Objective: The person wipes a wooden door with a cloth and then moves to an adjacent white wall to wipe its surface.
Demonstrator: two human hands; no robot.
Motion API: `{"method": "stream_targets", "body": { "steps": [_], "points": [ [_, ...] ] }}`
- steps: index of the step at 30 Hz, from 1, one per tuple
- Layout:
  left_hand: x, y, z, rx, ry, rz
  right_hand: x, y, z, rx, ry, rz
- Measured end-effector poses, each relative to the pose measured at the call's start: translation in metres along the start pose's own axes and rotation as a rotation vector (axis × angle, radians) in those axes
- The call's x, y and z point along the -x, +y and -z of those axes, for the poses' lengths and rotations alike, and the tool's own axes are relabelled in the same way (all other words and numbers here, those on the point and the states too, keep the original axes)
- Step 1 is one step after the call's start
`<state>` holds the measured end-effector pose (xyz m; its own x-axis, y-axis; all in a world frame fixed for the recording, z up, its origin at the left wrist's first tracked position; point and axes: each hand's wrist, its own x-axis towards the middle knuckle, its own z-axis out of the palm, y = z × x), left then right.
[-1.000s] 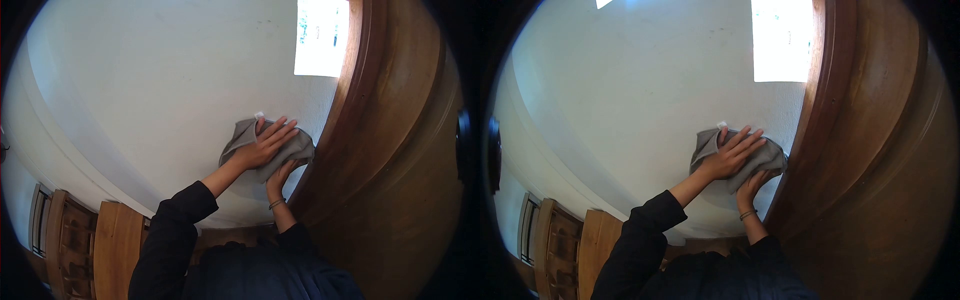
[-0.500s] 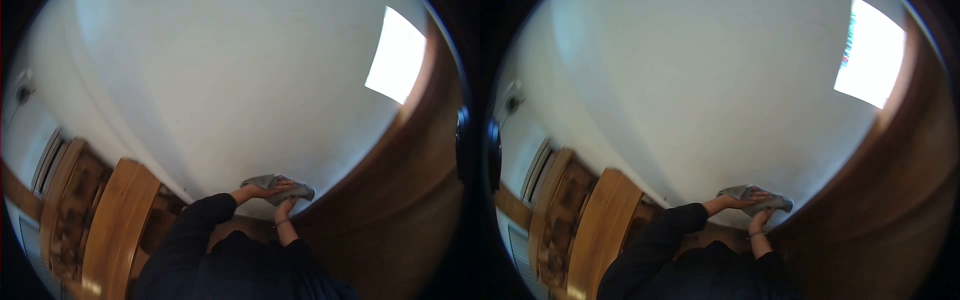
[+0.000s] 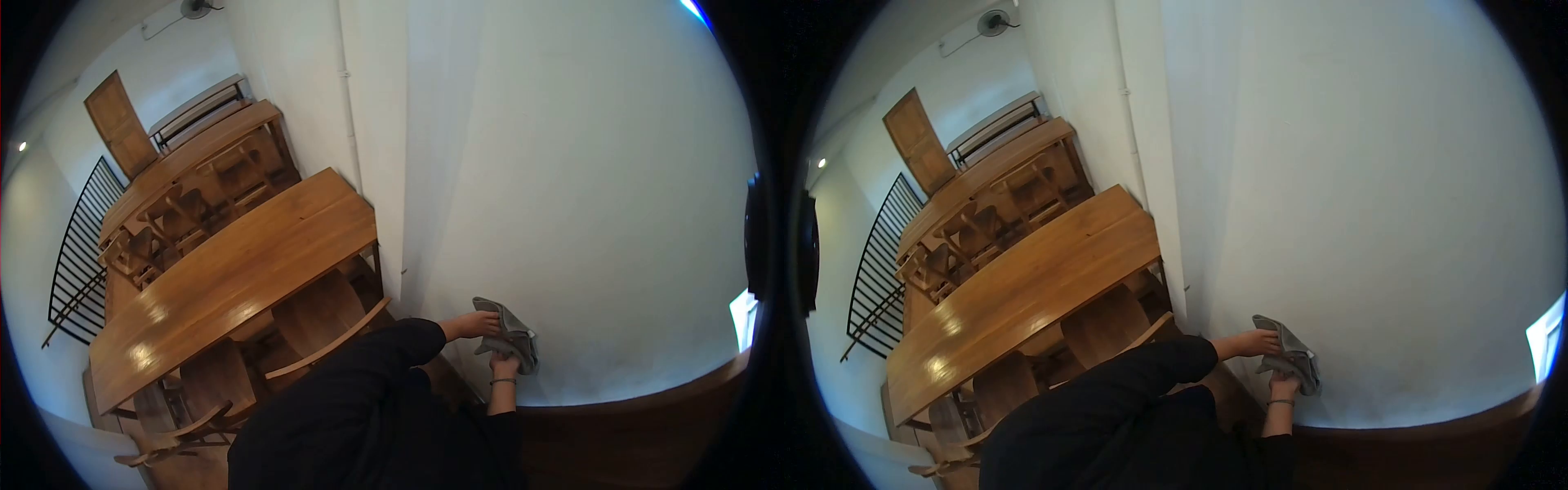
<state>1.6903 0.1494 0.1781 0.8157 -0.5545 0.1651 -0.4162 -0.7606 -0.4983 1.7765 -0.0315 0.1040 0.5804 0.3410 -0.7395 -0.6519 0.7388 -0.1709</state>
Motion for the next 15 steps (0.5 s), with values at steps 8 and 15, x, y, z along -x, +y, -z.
{"method": "stream_targets", "body": {
  "steps": [8, 15],
  "points": [
    [0.065, -0.007, 0.025, 0.013, -0.177, 0.356, 0.0, 0.051, -0.034, 0.162, 0.109, -0.159],
    [0.076, -0.01, 0.057, 0.247, -0.214, 0.952, 0.0, 0.119, -0.092, 0.264, -0.043, -0.396]
  ]
}}
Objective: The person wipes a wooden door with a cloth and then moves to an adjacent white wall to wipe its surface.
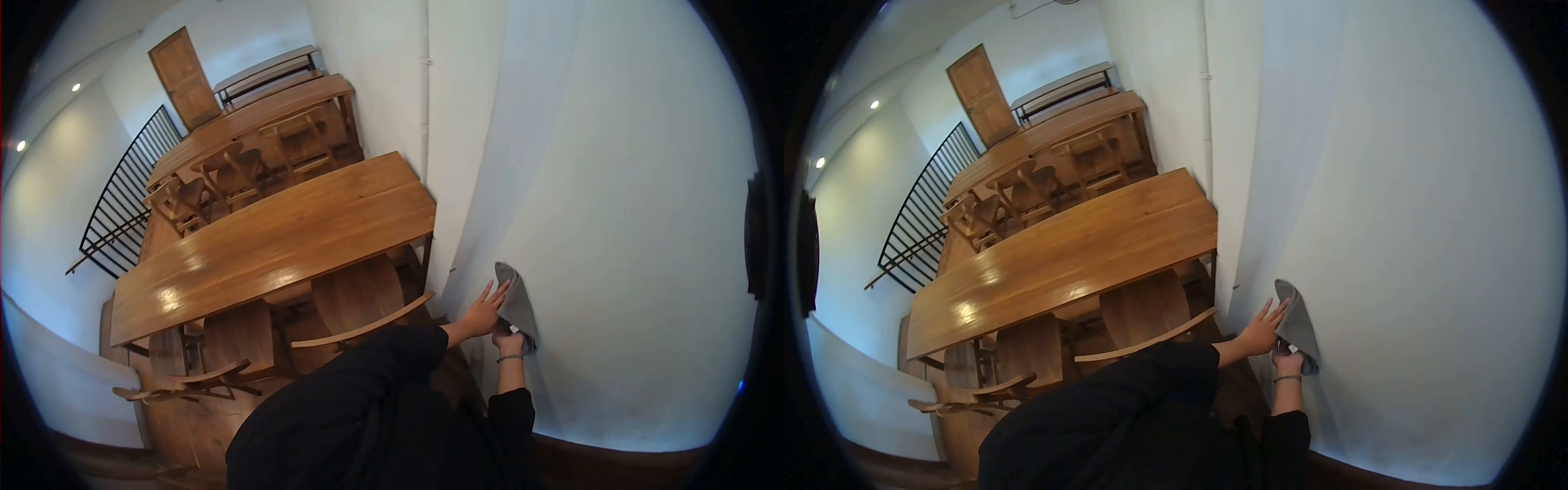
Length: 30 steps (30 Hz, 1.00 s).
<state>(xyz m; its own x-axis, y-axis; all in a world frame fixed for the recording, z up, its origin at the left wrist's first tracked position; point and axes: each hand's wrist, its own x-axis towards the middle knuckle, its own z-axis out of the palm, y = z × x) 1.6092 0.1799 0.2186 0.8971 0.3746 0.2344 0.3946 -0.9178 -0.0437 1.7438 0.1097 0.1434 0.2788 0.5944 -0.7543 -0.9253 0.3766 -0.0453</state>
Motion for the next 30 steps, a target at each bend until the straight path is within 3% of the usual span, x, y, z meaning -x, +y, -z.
{"method": "stream_targets", "body": {
  "steps": [3, 7, 9, 12, 14, 16, 19, 21, 23, 24, 26, 27, 28, 29, 30],
  "points": [
    [-0.007, -0.017, 0.026, 0.191, -0.12, 0.326, -0.012, 0.021, -0.037, 0.001, -0.072, -0.203],
    [-0.032, -0.054, -0.01, 0.493, 0.1, 0.619, -0.034, 0.051, -0.084, 0.237, -0.16, -0.22],
    [-0.04, -0.07, -0.002, 0.515, 0.189, 0.751, -0.05, 0.069, -0.111, 0.296, -0.405, -0.23],
    [-0.048, -0.093, 0.008, 0.804, 0.213, 0.942, -0.068, 0.087, -0.141, 0.378, -0.259, -0.166],
    [-0.047, -0.087, 0.013, 0.71, 0.316, 0.877, -0.086, 0.087, -0.138, 0.401, -0.28, -0.127],
    [-0.046, -0.08, 0.001, 0.677, 0.384, 0.762, -0.07, 0.081, -0.121, 0.237, -0.267, -0.193],
    [-0.04, -0.046, -0.039, 0.493, 0.309, 0.538, -0.073, 0.055, -0.056, 0.141, -0.39, -0.169],
    [-0.032, 0.005, -0.092, 0.403, 0.219, 0.488, -0.086, 0.019, 0.016, -0.049, -0.385, -0.327],
    [-0.034, 0.042, -0.088, 0.615, -0.249, 0.579, -0.019, -0.004, 0.051, 0.092, -0.154, -0.096],
    [-0.035, 0.06, -0.069, 0.849, -0.697, 0.676, -0.009, -0.014, 0.077, 0.051, -0.112, -0.022],
    [-0.024, 0.111, -0.13, 1.087, -0.629, 0.451, 0.011, -0.05, 0.134, -0.031, -0.061, 0.119],
    [-0.017, 0.146, -0.17, 1.353, -0.665, 0.512, 0.02, -0.071, 0.167, -0.083, -0.093, 0.177],
    [-0.017, 0.175, -0.17, 1.61, -0.705, 0.592, 0.028, -0.093, 0.205, -0.133, -0.143, 0.241],
    [-0.014, 0.197, -0.17, 1.657, -0.821, 0.598, 0.037, -0.116, 0.241, -0.184, -0.26, 0.287],
    [-0.018, 0.214, -0.131, 1.657, -0.931, 0.601, 0.048, -0.135, 0.274, -0.231, -0.375, 0.329]
  ]
}}
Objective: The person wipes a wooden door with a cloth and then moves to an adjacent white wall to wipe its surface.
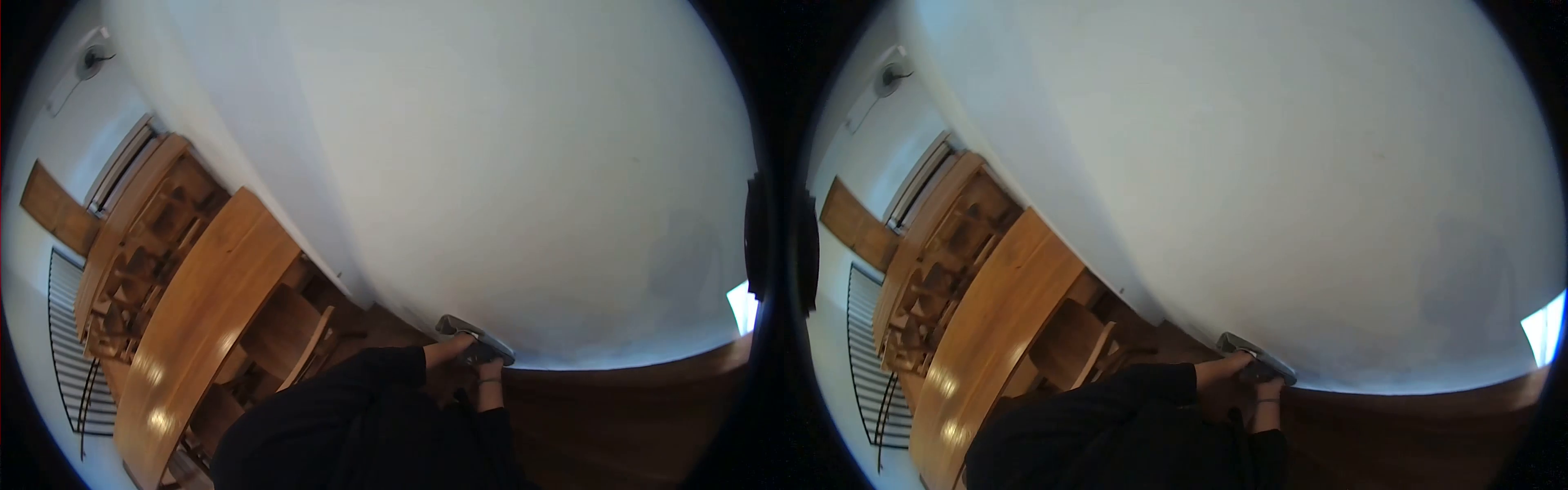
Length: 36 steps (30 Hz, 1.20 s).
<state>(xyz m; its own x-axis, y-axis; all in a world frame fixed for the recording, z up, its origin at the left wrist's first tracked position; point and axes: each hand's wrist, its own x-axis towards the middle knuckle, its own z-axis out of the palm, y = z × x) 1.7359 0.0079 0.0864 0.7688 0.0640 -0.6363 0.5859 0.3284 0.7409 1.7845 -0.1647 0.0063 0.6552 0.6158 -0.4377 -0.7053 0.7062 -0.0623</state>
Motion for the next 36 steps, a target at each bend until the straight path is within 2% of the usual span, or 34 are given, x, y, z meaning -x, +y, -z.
{"method": "stream_targets", "body": {
  "steps": [2, 3, 6, 7, 9, 12, 13, 15, 16, 19, 21, 22, 25, 26, 28, 30, 32, 36],
  "points": [
    [0.023, 0.023, -0.051, 0.019, -0.081, 0.049, 0.024, -0.051, 0.042, -0.081, -0.206, 0.044],
    [0.033, 0.031, -0.074, 0.012, -0.099, 0.047, 0.035, -0.067, 0.056, -0.106, -0.255, 0.053],
    [0.009, 0.0, -0.115, 0.101, -0.116, -0.055, 0.06, -0.091, 0.066, -0.174, -0.3, 0.111],
    [0.0, -0.008, -0.12, 0.138, -0.094, -0.108, 0.066, -0.087, 0.05, -0.158, -0.08, 0.169],
    [0.013, 0.004, -0.113, 0.159, -0.082, -0.076, 0.074, -0.063, -0.009, -0.115, 0.348, 0.259],
    [0.026, 0.02, -0.082, 0.371, -0.078, -0.083, 0.059, -0.03, -0.048, 0.011, 0.198, 0.326],
    [0.03, 0.02, -0.068, 0.472, -0.083, -0.092, 0.049, -0.019, -0.055, 0.118, 0.294, 0.282],
    [0.034, 0.03, -0.028, 0.772, -0.19, 0.011, 0.029, 0.004, -0.061, 0.346, 0.477, 0.193],
    [0.034, 0.034, -0.005, 0.923, -0.25, 0.054, 0.019, 0.022, -0.07, 0.315, 0.45, 0.115],
    [0.04, 0.047, 0.065, 1.045, 0.14, -0.048, -0.015, 0.09, -0.111, 0.311, 0.484, -0.102],
    [0.054, 0.064, 0.113, 1.028, 0.404, -0.214, -0.046, 0.141, -0.137, 0.43, 0.649, -0.219],
    [0.065, 0.073, 0.138, 1.015, 0.54, -0.289, -0.059, 0.167, -0.152, 0.454, 0.619, -0.257],
    [0.123, 0.121, 0.199, 1.084, 0.672, -0.482, -0.088, 0.245, -0.217, 0.465, 0.473, -0.376],
    [0.143, 0.135, 0.213, 1.088, 0.621, -0.629, -0.088, 0.262, -0.246, 0.434, 0.385, -0.421],
    [0.192, 0.166, 0.23, 1.069, 0.502, -0.918, -0.082, 0.301, -0.296, 0.468, 0.104, -0.313],
    [0.297, 0.221, 0.2, 0.908, 0.463, -1.047, -0.033, 0.324, -0.377, 0.476, -0.184, -0.259],
    [0.346, 0.255, 0.185, 0.861, 0.595, -1.238, 0.008, 0.342, -0.444, 0.56, -0.477, -0.017],
    [0.43, 0.294, 0.173, 0.836, 0.646, -1.45, 0.033, 0.349, -0.512, 0.871, -0.709, 0.796]
  ]
}}
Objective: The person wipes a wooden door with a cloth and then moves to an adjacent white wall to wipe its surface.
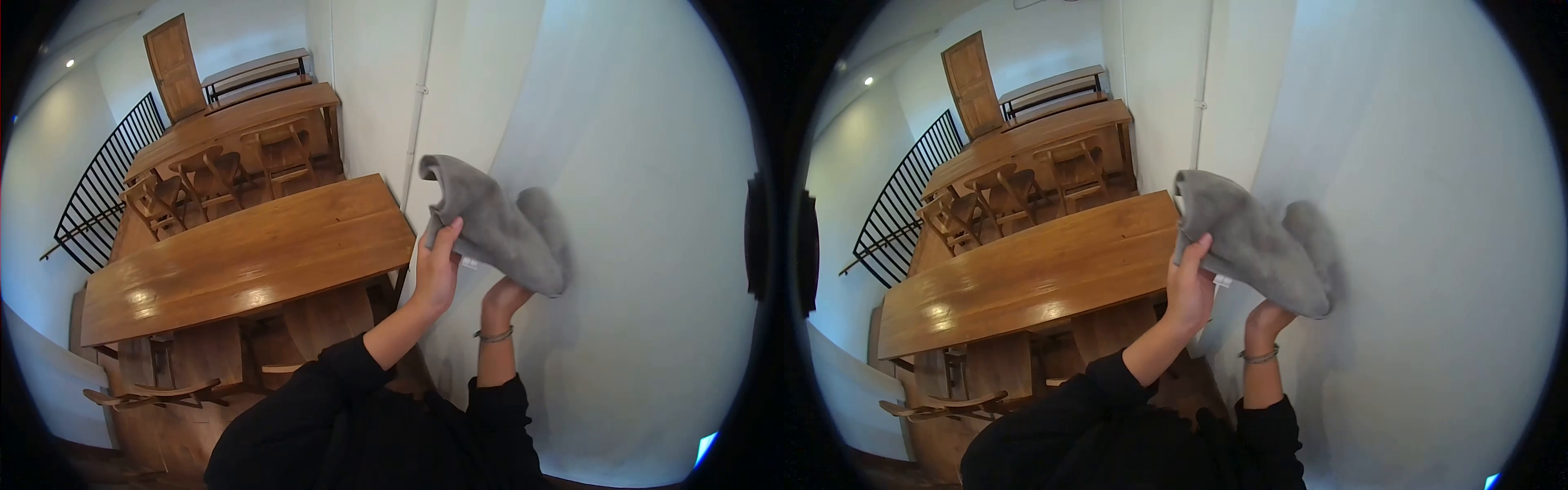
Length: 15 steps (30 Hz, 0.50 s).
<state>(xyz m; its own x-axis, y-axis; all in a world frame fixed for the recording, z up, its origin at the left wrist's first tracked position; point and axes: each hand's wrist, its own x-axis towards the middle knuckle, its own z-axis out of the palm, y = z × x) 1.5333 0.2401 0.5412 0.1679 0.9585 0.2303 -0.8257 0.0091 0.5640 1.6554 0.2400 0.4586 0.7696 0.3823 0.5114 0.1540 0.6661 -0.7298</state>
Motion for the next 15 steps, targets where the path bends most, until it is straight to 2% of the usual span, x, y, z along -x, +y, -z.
{"method": "stream_targets", "body": {
  "steps": [2, 5, 6, 9, 11, 12, 13, 15],
  "points": [
    [-0.004, 0.017, -0.003, 0.001, -0.032, -0.096, -0.02, -0.022, -0.003, 0.29, -0.065, 0.277],
    [-0.003, 0.021, 0.005, 0.068, 0.046, -0.034, -0.029, -0.048, -0.019, 0.115, -0.014, 0.075],
    [-0.002, 0.014, 0.013, 0.089, 0.078, -0.007, -0.026, -0.041, -0.018, 0.125, -0.031, 0.091],
    [-0.004, -0.024, 0.046, -0.146, 0.188, -0.035, -0.016, -0.018, -0.021, 0.194, -0.07, 0.183],
    [-0.025, -0.053, 0.079, -0.329, 0.104, 0.072, -0.004, -0.016, -0.046, 0.29, -0.071, 0.301],
    [-0.03, -0.061, 0.086, -0.422, 0.062, 0.127, -0.002, -0.019, -0.054, 0.355, -0.12, 0.29],
    [-0.038, -0.058, 0.081, -0.281, -0.013, 0.243, -0.001, -0.023, -0.062, 0.418, -0.17, 0.28],
    [-0.062, -0.053, 0.058, -0.393, -0.159, 0.028, -0.008, -0.024, -0.082, 0.461, -0.262, 0.285]
  ]
}}
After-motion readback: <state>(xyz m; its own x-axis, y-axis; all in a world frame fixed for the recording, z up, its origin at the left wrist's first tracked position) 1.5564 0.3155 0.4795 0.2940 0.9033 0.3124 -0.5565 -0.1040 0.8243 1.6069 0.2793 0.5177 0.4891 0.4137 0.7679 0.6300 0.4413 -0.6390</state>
